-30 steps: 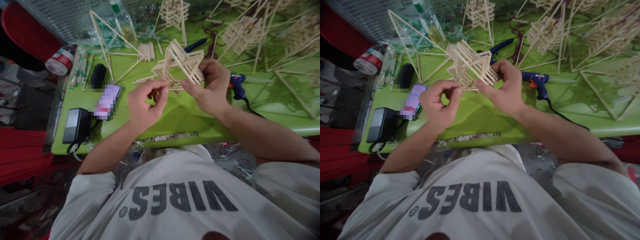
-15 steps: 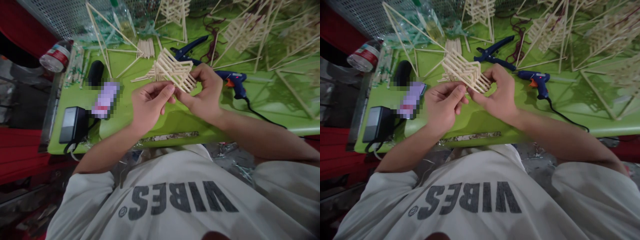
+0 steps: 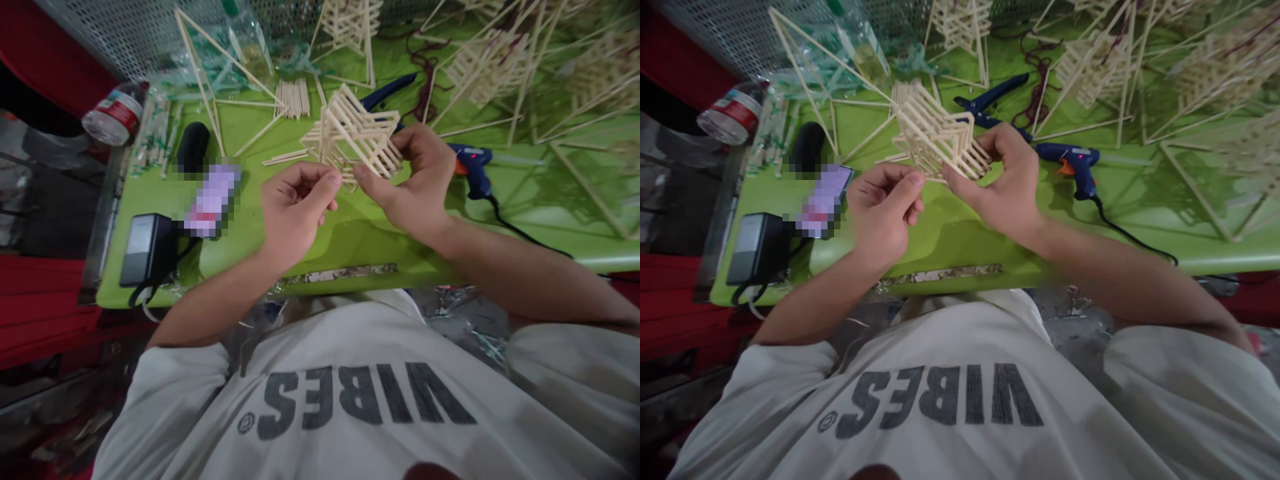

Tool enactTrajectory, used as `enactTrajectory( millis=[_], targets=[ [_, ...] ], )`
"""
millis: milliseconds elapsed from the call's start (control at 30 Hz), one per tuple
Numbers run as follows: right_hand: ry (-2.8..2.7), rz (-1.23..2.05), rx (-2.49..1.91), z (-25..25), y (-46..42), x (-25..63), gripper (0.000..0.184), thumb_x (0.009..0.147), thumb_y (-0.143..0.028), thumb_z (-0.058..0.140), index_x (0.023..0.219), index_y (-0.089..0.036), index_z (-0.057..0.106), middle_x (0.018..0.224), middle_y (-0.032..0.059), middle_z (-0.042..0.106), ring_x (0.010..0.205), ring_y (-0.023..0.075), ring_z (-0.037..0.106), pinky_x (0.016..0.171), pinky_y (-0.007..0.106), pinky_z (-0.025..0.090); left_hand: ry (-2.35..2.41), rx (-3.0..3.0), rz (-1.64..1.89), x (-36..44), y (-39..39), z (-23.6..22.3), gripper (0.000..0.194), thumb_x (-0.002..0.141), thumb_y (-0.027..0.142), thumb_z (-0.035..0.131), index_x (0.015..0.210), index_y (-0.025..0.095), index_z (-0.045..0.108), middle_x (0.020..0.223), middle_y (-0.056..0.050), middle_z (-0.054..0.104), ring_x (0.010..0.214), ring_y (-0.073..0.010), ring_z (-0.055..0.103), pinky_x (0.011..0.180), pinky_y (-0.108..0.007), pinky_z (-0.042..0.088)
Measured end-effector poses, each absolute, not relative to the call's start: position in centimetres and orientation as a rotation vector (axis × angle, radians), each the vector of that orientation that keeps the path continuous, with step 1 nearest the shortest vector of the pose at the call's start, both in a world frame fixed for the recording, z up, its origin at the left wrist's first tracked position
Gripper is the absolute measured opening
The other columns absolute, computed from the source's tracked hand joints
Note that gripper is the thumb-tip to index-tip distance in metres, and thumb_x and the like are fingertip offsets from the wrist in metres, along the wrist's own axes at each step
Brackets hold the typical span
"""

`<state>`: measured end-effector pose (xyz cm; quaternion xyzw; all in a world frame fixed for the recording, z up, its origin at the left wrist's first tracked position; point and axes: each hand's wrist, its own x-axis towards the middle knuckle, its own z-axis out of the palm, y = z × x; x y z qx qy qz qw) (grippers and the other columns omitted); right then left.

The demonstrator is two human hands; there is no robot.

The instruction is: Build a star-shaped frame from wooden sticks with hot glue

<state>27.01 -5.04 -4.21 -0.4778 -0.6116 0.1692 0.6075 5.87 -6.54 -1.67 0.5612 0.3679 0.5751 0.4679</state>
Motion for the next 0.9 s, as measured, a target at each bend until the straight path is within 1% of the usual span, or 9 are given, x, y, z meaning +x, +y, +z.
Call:
enactTrajectory(
  millis=[133, 200, 333, 433, 567, 633, 700, 767, 900],
  targets=[
    [-1.364, 0.362, -1.050, -4.5, -4.1, 27.4, 0.077, 0.084, -0.098, 0.094, 0.092, -0.032, 0.055, 0.084, 0.0004, 0.052, 0.078, 0.0221, 0.042, 0.076, 0.050, 0.051, 0.897, 1.416, 1.439, 5.7, -6.5, -1.5, 0.044, 0.105, 0.064, 0.094, 0.091, 0.024, 0.081, 0.064, 0.006, 0.066, 0.047, -0.0072, 0.052, 0.044, -0.024, 0.039],
    [-1.360, 0.355, -1.034, -4.5, -3.9, 27.4, 0.078, 0.083, -0.098, 0.094, 0.090, -0.031, 0.054, 0.082, -0.0010, 0.049, 0.075, 0.0203, 0.040, 0.074, 0.049, 0.050, 0.876, 1.422, 1.429, 5.7, -6.4, -1.5, 0.045, 0.106, 0.065, 0.093, 0.093, 0.024, 0.083, 0.064, 0.006, 0.067, 0.048, -0.0072, 0.053, 0.045, -0.024, 0.039],
    [-1.418, 0.381, -1.066, -4.1, -4.7, 26.9, 0.074, 0.088, -0.096, 0.093, 0.091, -0.033, 0.055, 0.083, -0.0002, 0.051, 0.079, 0.0233, 0.048, 0.077, 0.051, 0.056, 0.869, 1.409, 1.402, 6.1, -6.2, -1.8, 0.046, 0.102, 0.069, 0.096, 0.098, 0.023, 0.088, 0.068, 0.004, 0.072, 0.052, -0.0081, 0.060, 0.044, -0.024, 0.039],
    [-1.459, 0.379, -1.081, -3.7, -5.7, 26.4, 0.072, 0.090, -0.096, 0.089, 0.091, -0.032, 0.055, 0.086, 0.0013, 0.055, 0.083, 0.0255, 0.054, 0.079, 0.053, 0.058, 0.875, 1.398, 1.379, 6.3, -6.1, -2.0, 0.048, 0.099, 0.070, 0.098, 0.102, 0.023, 0.090, 0.071, 0.002, 0.075, 0.055, -0.0092, 0.065, 0.045, -0.023, 0.039],
    [-1.479, 0.441, -1.132, -3.4, -6.4, 26.0, 0.066, 0.091, -0.089, 0.092, 0.091, -0.032, 0.058, 0.091, 0.0044, 0.060, 0.096, 0.0314, 0.064, 0.084, 0.056, 0.061, 0.869, 1.392, 1.358, 6.4, -6.4, -2.0, 0.050, 0.101, 0.072, 0.095, 0.101, 0.022, 0.087, 0.068, 0.003, 0.073, 0.052, -0.0083, 0.063, 0.045, -0.023, 0.041],
    [-1.483, 0.435, -1.130, -3.3, -6.5, 26.0, 0.064, 0.093, -0.086, 0.092, 0.091, -0.032, 0.058, 0.092, 0.0053, 0.061, 0.099, 0.0329, 0.066, 0.085, 0.057, 0.062, 0.866, 1.390, 1.345, 6.3, -6.5, -1.9, 0.049, 0.102, 0.071, 0.095, 0.099, 0.022, 0.086, 0.066, 0.004, 0.072, 0.050, -0.0074, 0.059, 0.045, -0.023, 0.041],
    [-1.496, 0.397, -1.133, -3.2, -6.5, 26.1, 0.064, 0.091, -0.084, 0.094, 0.089, -0.032, 0.057, 0.091, 0.0054, 0.061, 0.099, 0.0336, 0.066, 0.087, 0.059, 0.062, 0.877, 1.381, 1.329, 6.3, -6.6, -1.8, 0.049, 0.103, 0.069, 0.094, 0.097, 0.022, 0.085, 0.066, 0.004, 0.071, 0.049, -0.0071, 0.058, 0.045, -0.023, 0.041],
    [-1.512, 0.360, -1.143, -3.1, -6.5, 26.1, 0.067, 0.087, -0.084, 0.098, 0.087, -0.032, 0.055, 0.090, 0.0053, 0.059, 0.101, 0.0350, 0.067, 0.088, 0.060, 0.062, 0.884, 1.366, 1.319, 6.3, -6.6, -1.8, 0.048, 0.104, 0.068, 0.094, 0.095, 0.022, 0.084, 0.066, 0.004, 0.071, 0.049, -0.0073, 0.058, 0.045, -0.023, 0.042],
    [-1.536, 0.337, -1.103, -2.9, -6.7, 26.2, 0.073, 0.080, -0.086, 0.102, 0.086, -0.032, 0.054, 0.089, 0.0046, 0.057, 0.101, 0.0363, 0.068, 0.092, 0.063, 0.062, 0.825, 1.342, 1.339, 6.3, -6.7, -1.8, 0.049, 0.100, 0.070, 0.097, 0.094, 0.023, 0.085, 0.067, 0.003, 0.072, 0.050, -0.0079, 0.059, 0.045, -0.023, 0.043]
  ],
)
